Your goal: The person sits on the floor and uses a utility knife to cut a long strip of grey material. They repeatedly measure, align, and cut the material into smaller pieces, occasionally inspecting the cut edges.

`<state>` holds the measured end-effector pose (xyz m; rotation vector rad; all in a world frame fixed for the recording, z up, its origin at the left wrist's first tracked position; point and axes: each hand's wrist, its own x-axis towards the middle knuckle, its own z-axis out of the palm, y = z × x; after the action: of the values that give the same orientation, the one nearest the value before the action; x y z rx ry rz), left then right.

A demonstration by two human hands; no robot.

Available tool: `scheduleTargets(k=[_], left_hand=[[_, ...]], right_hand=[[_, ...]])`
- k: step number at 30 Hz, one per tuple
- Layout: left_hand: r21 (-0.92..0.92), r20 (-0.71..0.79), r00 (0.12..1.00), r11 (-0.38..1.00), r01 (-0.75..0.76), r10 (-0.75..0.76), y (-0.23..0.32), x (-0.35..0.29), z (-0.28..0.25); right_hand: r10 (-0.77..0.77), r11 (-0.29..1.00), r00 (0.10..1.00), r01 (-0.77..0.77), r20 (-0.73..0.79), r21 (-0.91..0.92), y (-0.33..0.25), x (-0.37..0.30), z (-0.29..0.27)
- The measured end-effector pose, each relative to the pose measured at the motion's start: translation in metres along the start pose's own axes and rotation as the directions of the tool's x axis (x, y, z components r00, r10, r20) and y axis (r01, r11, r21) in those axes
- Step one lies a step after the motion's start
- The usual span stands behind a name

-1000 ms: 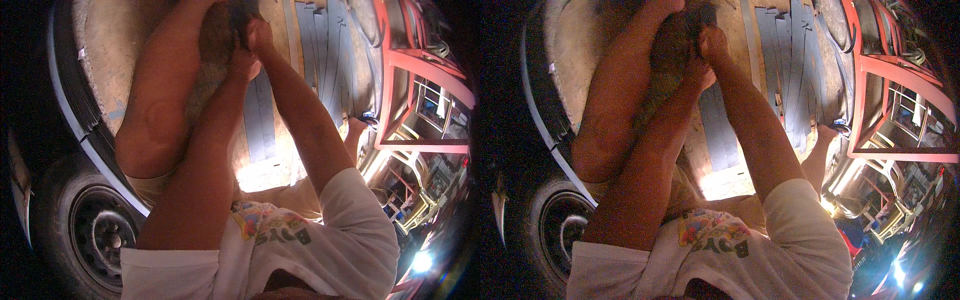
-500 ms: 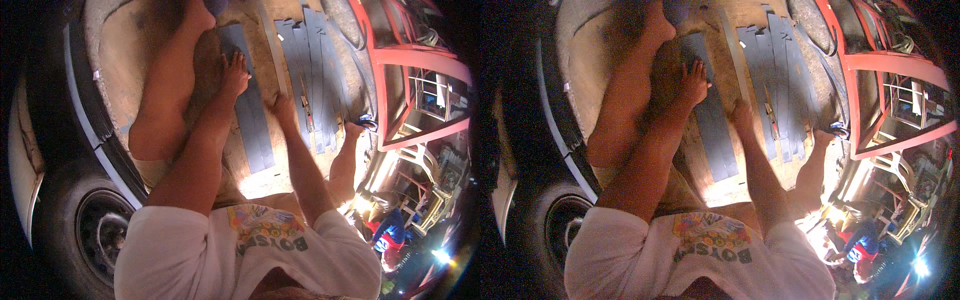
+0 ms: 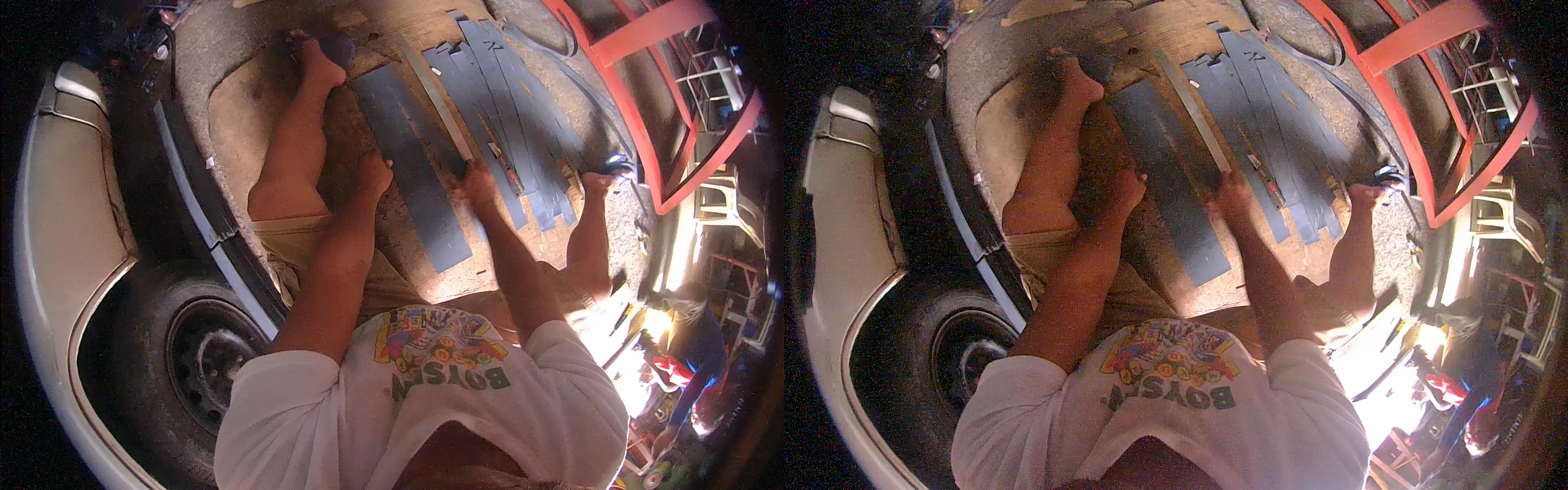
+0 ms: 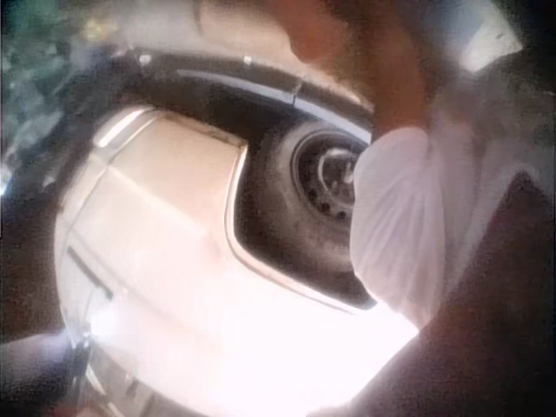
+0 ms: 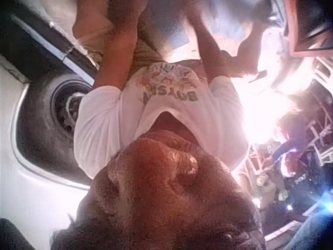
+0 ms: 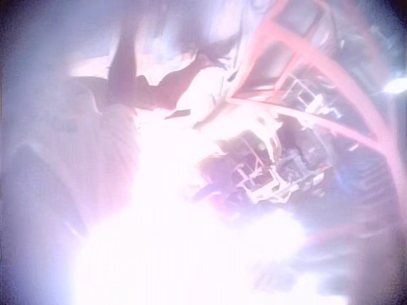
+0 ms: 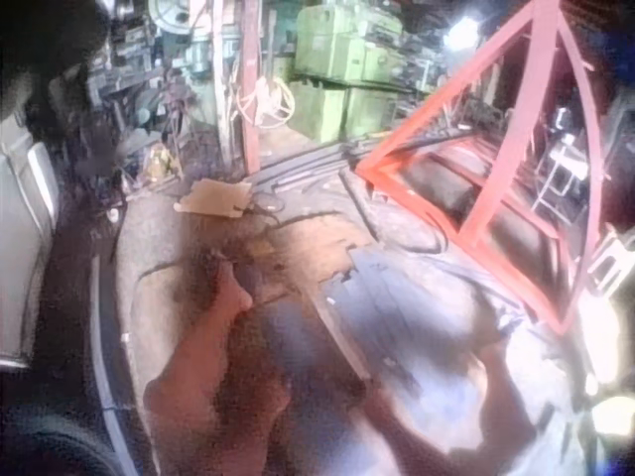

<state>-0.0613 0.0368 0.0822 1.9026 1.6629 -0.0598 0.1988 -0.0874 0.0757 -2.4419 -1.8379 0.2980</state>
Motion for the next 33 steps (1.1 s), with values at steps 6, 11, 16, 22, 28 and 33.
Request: scheduleTargets(k=[6,11,16,22,28,33], left_hand=[[0.345,0.210,0.971,0.921,-0.179,0.110,0.018,-0.035,-0.004],[0.368,0.282,0.953,0.904,-0.216,0.113,0.035,-0.026,0.001],[0.342,0.296,0.954,0.927,-0.152,0.048,0.015,-0.025,-0.003],[0.233,0.234,0.962,0.953,-0.196,0.140,-0.002,-0.016,0.004],[0.120,0.343,0.932,0.979,-0.166,0.116,0.028,-0.024,0.003],[0.179,0.293,0.941,0.957,-0.227,0.168,0.008,-0.019,0.010]], right_hand=[[0.265,0.963,0.956,-0.269,-0.127,-0.020,0.118,0.007,-0.057],[0.282,0.952,0.954,-0.264,-0.105,0.156,0.114,-0.029,-0.048],[0.159,0.966,0.955,-0.203,0.251,0.162,0.010,-0.079,-0.016],[0.320,0.942,0.926,-0.289,-0.198,0.171,0.038,-0.068,-0.012],[0.386,0.921,0.895,-0.388,-0.224,0.036,0.089,-0.041,-0.022],[0.322,0.944,0.939,-0.328,-0.119,-0.043,0.116,-0.027,-0.001]])
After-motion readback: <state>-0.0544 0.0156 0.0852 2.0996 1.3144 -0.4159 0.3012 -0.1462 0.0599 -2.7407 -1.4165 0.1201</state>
